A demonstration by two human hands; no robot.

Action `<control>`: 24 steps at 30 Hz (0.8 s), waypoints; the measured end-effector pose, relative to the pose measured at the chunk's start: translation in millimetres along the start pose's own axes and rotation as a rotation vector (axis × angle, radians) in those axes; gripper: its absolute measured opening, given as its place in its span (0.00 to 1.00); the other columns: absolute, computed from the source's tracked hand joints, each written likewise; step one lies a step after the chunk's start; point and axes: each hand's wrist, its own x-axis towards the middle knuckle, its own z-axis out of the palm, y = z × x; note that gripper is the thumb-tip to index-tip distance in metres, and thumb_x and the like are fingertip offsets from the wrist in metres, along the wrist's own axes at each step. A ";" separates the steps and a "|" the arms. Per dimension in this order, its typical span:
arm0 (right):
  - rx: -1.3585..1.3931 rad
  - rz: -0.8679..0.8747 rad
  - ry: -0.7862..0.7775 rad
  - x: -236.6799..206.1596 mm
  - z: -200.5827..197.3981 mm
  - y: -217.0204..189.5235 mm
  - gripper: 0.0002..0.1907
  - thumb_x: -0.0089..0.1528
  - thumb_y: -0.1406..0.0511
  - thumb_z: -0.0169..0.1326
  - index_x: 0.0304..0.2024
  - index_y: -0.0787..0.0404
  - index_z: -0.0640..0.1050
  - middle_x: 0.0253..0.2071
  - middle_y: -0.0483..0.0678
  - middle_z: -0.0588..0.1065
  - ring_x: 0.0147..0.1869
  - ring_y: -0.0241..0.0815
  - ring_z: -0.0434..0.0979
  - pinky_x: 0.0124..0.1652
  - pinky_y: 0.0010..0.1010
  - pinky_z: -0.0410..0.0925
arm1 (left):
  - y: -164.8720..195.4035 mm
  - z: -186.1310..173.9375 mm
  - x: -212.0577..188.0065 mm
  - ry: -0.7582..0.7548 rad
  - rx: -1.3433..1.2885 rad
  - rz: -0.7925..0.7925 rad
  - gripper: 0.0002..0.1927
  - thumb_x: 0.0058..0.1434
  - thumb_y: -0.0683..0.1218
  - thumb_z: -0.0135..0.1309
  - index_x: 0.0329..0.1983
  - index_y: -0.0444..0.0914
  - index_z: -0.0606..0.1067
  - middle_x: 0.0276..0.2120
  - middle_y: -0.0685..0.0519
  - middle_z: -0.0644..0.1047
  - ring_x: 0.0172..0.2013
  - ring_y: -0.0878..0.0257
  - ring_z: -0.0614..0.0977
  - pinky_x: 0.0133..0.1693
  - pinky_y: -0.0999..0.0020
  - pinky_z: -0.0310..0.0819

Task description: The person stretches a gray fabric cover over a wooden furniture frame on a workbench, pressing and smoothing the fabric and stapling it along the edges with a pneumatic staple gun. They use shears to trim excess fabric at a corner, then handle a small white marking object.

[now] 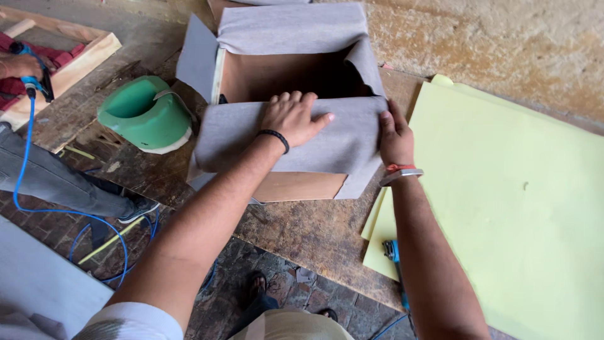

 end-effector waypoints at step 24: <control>-1.340 0.295 -0.936 23.9 326.3 -166.2 0.46 0.64 0.31 0.29 0.42 0.54 0.87 0.29 0.54 0.82 0.41 0.49 0.85 0.47 0.43 0.75 | -214.8 121.7 -139.0 0.319 -0.906 0.076 0.57 0.51 0.57 0.68 0.71 0.22 0.49 0.68 0.20 0.54 0.67 0.33 0.63 0.61 0.44 0.65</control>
